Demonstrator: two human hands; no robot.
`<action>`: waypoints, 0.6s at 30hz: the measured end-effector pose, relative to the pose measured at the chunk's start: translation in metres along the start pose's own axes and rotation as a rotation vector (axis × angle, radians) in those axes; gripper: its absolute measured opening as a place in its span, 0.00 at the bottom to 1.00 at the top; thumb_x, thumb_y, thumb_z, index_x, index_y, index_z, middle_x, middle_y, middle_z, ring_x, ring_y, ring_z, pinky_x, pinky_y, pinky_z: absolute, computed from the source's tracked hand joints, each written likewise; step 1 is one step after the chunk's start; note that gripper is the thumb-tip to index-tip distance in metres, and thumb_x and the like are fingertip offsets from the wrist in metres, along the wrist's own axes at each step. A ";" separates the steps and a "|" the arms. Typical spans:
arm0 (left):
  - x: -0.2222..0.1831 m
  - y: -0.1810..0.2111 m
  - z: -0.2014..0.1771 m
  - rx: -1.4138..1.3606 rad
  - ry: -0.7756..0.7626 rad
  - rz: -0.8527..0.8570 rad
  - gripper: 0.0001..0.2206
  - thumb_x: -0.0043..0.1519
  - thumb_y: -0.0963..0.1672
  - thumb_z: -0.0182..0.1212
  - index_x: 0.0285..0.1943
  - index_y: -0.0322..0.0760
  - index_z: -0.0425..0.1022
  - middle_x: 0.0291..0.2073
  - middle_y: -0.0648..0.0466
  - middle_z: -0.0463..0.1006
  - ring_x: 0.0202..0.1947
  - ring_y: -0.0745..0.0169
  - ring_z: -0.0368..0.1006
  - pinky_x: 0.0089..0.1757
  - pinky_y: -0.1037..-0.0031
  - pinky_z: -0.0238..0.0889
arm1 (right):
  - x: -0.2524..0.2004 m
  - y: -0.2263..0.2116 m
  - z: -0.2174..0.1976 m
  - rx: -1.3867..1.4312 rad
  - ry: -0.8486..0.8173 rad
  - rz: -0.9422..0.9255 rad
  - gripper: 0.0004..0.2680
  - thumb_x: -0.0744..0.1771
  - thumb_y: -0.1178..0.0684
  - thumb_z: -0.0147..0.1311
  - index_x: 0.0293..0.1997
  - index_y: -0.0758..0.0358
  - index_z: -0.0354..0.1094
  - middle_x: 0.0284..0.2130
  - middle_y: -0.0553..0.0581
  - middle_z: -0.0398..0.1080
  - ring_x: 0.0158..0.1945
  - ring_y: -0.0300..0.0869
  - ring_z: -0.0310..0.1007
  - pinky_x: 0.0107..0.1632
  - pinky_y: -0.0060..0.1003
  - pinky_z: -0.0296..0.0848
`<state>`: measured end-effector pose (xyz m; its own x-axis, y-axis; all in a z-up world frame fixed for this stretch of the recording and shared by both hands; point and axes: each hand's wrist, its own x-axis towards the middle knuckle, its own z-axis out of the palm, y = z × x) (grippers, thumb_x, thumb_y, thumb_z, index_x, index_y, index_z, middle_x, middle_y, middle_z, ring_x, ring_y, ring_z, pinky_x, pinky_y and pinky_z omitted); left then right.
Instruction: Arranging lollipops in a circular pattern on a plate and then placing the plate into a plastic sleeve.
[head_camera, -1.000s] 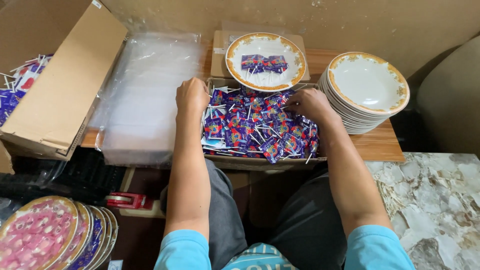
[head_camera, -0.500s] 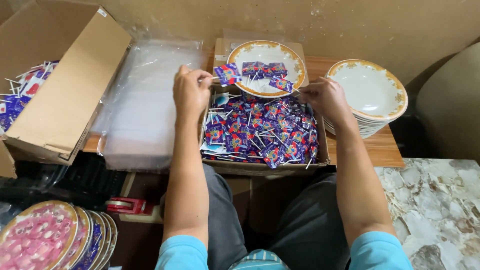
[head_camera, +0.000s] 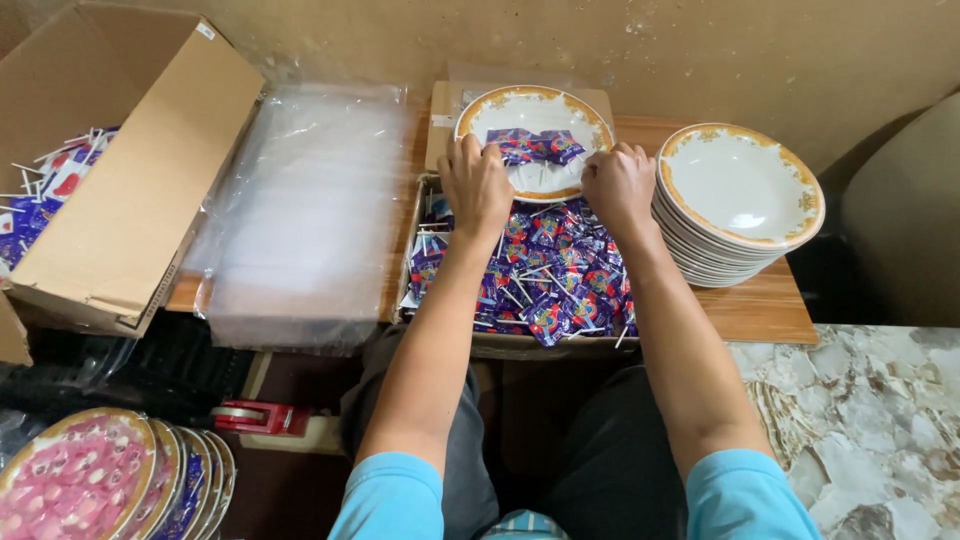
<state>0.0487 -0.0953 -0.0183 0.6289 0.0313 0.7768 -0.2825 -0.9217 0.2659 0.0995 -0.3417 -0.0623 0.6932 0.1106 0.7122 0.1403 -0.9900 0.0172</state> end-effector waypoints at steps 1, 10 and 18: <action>0.001 0.000 0.005 0.000 0.000 0.001 0.01 0.56 0.38 0.65 0.35 0.34 0.79 0.33 0.48 0.71 0.40 0.47 0.70 0.40 0.58 0.61 | 0.002 0.000 0.003 0.000 0.001 0.001 0.04 0.61 0.46 0.60 0.33 0.42 0.80 0.27 0.48 0.70 0.36 0.46 0.73 0.42 0.41 0.69; 0.001 -0.006 0.022 0.015 -0.032 -0.039 0.06 0.57 0.38 0.67 0.41 0.37 0.80 0.32 0.49 0.79 0.39 0.50 0.76 0.40 0.59 0.62 | 0.003 -0.021 -0.024 0.152 -0.030 0.029 0.05 0.62 0.43 0.64 0.36 0.43 0.78 0.29 0.49 0.70 0.41 0.48 0.71 0.45 0.44 0.64; 0.009 -0.053 -0.009 -0.302 -0.115 -0.256 0.04 0.61 0.44 0.65 0.36 0.39 0.78 0.31 0.46 0.76 0.39 0.36 0.76 0.40 0.49 0.68 | -0.002 0.013 -0.082 0.561 -0.091 0.145 0.03 0.66 0.44 0.64 0.39 0.42 0.78 0.30 0.49 0.73 0.40 0.49 0.76 0.44 0.43 0.72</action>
<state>0.0623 -0.0421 -0.0205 0.7785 0.1860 0.5994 -0.2956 -0.7339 0.6116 0.0423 -0.3621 -0.0058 0.7878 0.0096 0.6158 0.3751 -0.8006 -0.4673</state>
